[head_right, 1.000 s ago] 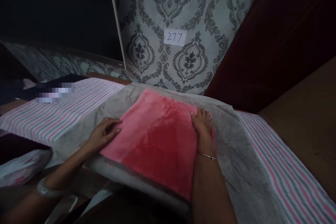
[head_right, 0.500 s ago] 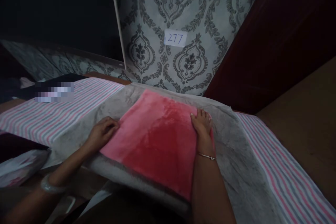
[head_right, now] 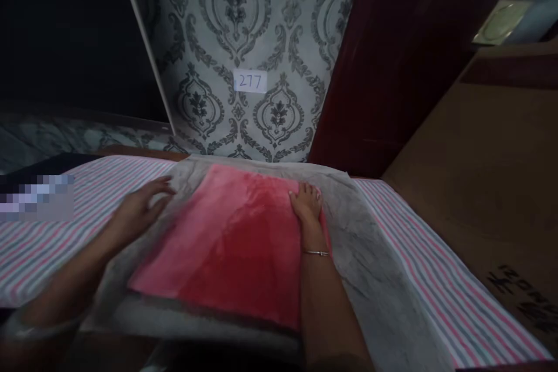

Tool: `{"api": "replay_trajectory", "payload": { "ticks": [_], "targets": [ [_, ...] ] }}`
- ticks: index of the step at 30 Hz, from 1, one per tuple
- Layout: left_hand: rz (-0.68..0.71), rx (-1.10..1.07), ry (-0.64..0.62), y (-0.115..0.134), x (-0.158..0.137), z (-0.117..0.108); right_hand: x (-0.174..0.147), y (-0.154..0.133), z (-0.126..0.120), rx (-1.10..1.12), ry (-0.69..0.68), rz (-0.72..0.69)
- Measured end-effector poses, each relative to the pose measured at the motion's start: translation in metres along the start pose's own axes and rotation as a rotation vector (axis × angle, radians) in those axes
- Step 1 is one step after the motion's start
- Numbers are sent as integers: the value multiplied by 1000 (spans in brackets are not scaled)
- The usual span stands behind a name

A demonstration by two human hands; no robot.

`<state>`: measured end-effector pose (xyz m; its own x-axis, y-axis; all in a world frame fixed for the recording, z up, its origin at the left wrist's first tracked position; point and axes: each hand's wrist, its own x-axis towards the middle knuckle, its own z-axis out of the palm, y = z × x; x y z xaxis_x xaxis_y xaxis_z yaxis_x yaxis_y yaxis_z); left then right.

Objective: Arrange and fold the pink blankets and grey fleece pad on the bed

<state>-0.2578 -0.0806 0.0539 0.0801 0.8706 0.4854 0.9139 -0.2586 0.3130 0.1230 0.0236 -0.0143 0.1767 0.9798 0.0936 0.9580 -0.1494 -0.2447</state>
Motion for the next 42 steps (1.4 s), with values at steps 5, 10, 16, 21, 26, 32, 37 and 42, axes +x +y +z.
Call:
{"api": "replay_trajectory", "payload": {
  "ticks": [5, 10, 16, 21, 26, 32, 37, 42],
  "targets": [
    [174, 38, -479, 87, 98, 50, 0, -3, -3, -2, -26, 3],
    [44, 129, -419, 117, 132, 125, 0, -4, -5, 4, -23, 17],
    [46, 163, -379, 91, 113, 168, 2, -4, -4, 38, -23, 14],
    [39, 177, -380, 90, 118, 166, 0, -5, -9, 60, -10, 18],
    [29, 189, -354, 95, 119, 166, -2, -36, -33, 62, 60, 51],
    [40, 212, -297, 97, 116, 166, 3, -83, -36, 44, -74, -308],
    [96, 264, -346, 98, 117, 164, -1, -70, -8, 80, 0, -249],
    [88, 237, -350, 96, 121, 166, 4, -31, -8, 61, 51, -23]
  ]
}}
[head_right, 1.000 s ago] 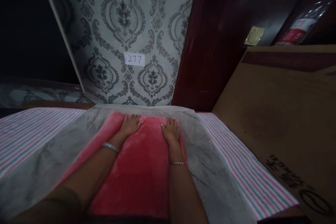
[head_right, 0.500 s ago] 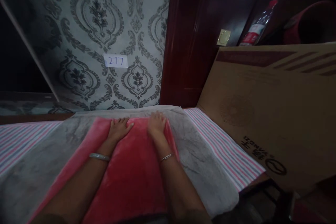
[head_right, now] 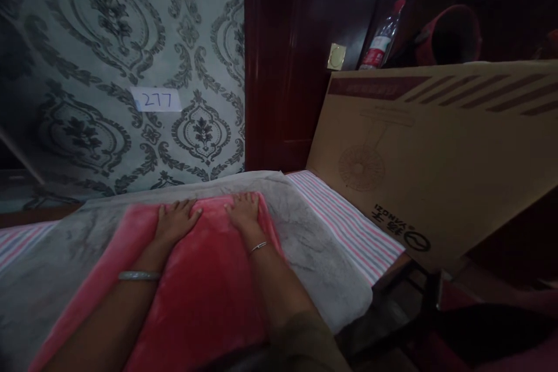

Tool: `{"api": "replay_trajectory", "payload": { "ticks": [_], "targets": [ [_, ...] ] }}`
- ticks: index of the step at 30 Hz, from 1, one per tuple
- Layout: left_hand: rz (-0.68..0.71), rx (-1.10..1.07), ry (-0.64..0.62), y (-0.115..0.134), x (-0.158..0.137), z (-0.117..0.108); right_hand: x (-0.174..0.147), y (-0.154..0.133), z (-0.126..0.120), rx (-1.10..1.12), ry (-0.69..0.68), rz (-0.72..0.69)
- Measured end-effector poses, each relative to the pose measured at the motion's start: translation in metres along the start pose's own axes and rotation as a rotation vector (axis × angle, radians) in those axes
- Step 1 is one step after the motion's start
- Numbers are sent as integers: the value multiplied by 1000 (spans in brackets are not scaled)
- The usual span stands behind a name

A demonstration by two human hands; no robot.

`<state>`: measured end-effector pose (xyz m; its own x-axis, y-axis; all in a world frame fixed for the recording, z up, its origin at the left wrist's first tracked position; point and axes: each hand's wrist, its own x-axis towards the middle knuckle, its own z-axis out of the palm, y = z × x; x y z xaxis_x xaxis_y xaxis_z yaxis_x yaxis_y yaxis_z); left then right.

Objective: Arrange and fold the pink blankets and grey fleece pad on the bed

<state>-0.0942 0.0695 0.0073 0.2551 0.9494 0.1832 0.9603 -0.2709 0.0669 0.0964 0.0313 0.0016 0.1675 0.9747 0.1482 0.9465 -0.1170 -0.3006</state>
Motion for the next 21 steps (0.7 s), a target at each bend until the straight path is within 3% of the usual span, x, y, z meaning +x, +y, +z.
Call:
{"api": "replay_trajectory", "payload": {
  "ticks": [5, 14, 21],
  "targets": [
    [22, -29, 39, -2, 2, 5, -2, 25, -11, 43, -19, 87],
    [175, -12, -20, -22, -24, -9, -1, 32, -7, 57, -49, 55],
    [6, 50, -18, -53, -56, -21, -4, 26, -15, 61, -62, 82]
  ]
}}
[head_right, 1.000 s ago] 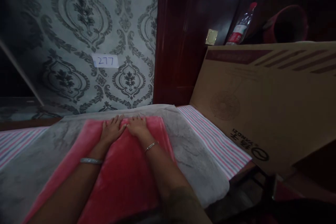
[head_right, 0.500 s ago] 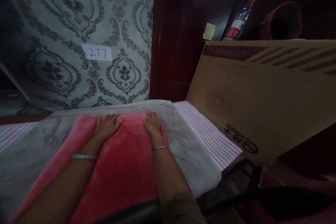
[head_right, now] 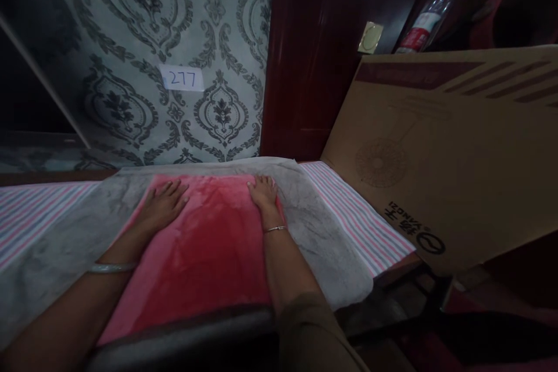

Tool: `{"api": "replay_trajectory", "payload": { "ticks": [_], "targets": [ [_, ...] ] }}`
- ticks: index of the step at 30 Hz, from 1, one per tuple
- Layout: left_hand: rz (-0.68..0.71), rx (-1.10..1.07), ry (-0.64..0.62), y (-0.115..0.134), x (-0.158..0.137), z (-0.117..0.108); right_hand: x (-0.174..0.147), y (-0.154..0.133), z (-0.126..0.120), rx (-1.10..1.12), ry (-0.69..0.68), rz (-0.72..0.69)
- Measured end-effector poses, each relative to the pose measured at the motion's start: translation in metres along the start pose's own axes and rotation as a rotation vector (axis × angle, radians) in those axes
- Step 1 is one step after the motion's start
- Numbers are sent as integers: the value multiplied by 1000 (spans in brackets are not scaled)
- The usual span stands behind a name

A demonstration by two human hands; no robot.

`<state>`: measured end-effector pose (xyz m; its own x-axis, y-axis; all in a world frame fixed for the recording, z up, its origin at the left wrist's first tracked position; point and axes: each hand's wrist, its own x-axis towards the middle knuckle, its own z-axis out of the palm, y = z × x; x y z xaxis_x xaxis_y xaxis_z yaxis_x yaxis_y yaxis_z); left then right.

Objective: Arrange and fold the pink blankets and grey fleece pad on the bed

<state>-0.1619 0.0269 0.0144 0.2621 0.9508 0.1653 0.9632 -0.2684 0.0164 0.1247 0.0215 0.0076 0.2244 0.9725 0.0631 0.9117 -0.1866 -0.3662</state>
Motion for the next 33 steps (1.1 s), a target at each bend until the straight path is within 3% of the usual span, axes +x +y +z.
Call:
{"api": "replay_trajectory", "payload": {
  "ticks": [4, 7, 10, 12, 16, 20, 27, 33],
  "targets": [
    [-27, -7, -99, 3, -7, -16, -22, -20, -16, -25, 43, 20],
    [54, -1, -66, 17, -29, -21, -61, -33, -19, -50, 53, -192],
    [286, -38, 25, 36, -67, -7, -106, -34, -7, -35, -14, -410],
    [390, -53, 58, 46, -90, 8, -127, -28, 5, -29, -46, -458],
    [400, -31, 118, 51, -110, 27, -137, -15, 16, -45, -50, -436],
    [385, 22, 167, 35, -117, 26, -135, 4, 9, -73, -61, -378],
    [405, 72, 349, -19, -159, 29, -156, 62, 3, -134, -29, -195],
    [331, -14, 269, -49, -186, 23, -172, 91, -9, -111, -45, -120]
  ]
}}
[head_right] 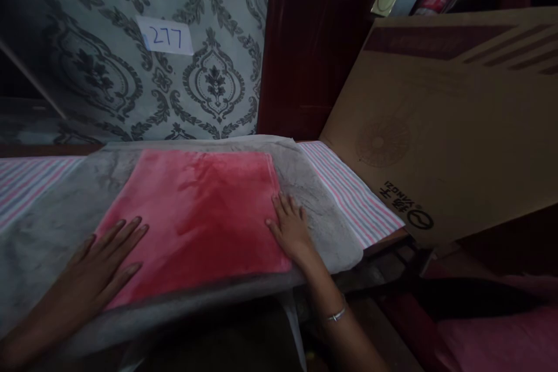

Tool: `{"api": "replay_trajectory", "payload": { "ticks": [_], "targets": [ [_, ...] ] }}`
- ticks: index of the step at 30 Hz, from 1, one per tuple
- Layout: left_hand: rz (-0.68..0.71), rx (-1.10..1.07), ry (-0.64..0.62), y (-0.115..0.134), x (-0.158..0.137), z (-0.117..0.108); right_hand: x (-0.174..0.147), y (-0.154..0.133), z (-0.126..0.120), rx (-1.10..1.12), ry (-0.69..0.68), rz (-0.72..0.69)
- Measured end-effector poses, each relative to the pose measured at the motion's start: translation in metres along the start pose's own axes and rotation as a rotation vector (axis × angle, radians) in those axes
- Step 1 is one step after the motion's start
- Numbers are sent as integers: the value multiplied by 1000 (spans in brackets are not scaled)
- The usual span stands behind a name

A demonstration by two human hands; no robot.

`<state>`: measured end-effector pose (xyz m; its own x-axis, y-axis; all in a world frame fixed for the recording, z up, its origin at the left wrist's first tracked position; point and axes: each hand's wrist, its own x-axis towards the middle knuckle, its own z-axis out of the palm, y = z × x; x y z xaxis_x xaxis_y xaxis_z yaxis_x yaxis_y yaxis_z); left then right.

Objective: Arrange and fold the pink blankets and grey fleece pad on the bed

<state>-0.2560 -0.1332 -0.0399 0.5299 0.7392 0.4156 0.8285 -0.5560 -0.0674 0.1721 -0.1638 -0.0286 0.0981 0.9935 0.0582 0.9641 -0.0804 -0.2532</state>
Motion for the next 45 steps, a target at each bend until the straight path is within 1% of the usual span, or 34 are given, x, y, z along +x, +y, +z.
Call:
{"api": "replay_trajectory", "payload": {
  "ticks": [2, 4, 5, 7, 9, 10, 12, 14, 16, 22, 25, 28, 30, 32, 34, 36, 38, 40, 42, 43, 45],
  "targets": [
    [-33, -5, 15, 8, 4, -11, -7, -9, -10, 26, 73, -11],
    [-38, -25, 38, 28, 17, -20, -14, -32, -18, 58, 156, -95],
    [-24, -46, 40, 42, 25, -22, -18, -46, -19, 70, 173, -155],
    [26, -99, -2, 74, 41, -18, -24, -75, -14, 78, 133, -262],
    [86, -113, -32, 101, 50, -6, -28, -94, -3, 68, 38, -323],
    [107, -108, -38, 110, 52, 1, -30, -99, 4, 60, 0, -335],
    [120, -88, -28, 119, 48, 15, -33, -98, 15, 43, -27, -337],
    [106, -75, -8, 117, 40, 22, -36, -89, 22, 27, -11, -324],
    [82, -67, 19, 109, 30, 22, -39, -79, 23, 13, 2, -297],
    [36, 31, 75, 89, 1, 8, -47, -61, 24, -24, 23, -219],
    [-19, 56, 82, 81, -15, 5, -51, -50, 28, -47, 41, -176],
    [-31, 4, 88, 64, -29, -1, -55, -34, 25, -53, 49, -139],
    [-41, -81, 91, 49, -28, -10, -52, -26, 13, -41, 57, -133],
    [-96, -187, 81, 38, -13, -24, -40, -26, -8, -20, 107, -140],
    [-148, -274, 55, 36, 18, -37, -15, -35, -32, 11, 194, -169],
    [-106, -319, 1, 45, 65, -45, 25, -54, -55, 48, 255, -219],
    [-46, -355, -106, 61, 119, -45, 71, -77, -70, 68, 261, -223],
    [-14, -361, -220, 80, 173, -38, 114, -96, -73, 80, 230, -163],
    [-39, -322, -267, 95, 216, -25, 144, -108, -64, 85, 177, -86],
    [-87, -288, -278, 101, 230, -16, 153, -110, -56, 85, 152, -51],
    [-167, -238, -287, 108, 243, 4, 159, -108, -35, 81, 124, -3]
  ]
}}
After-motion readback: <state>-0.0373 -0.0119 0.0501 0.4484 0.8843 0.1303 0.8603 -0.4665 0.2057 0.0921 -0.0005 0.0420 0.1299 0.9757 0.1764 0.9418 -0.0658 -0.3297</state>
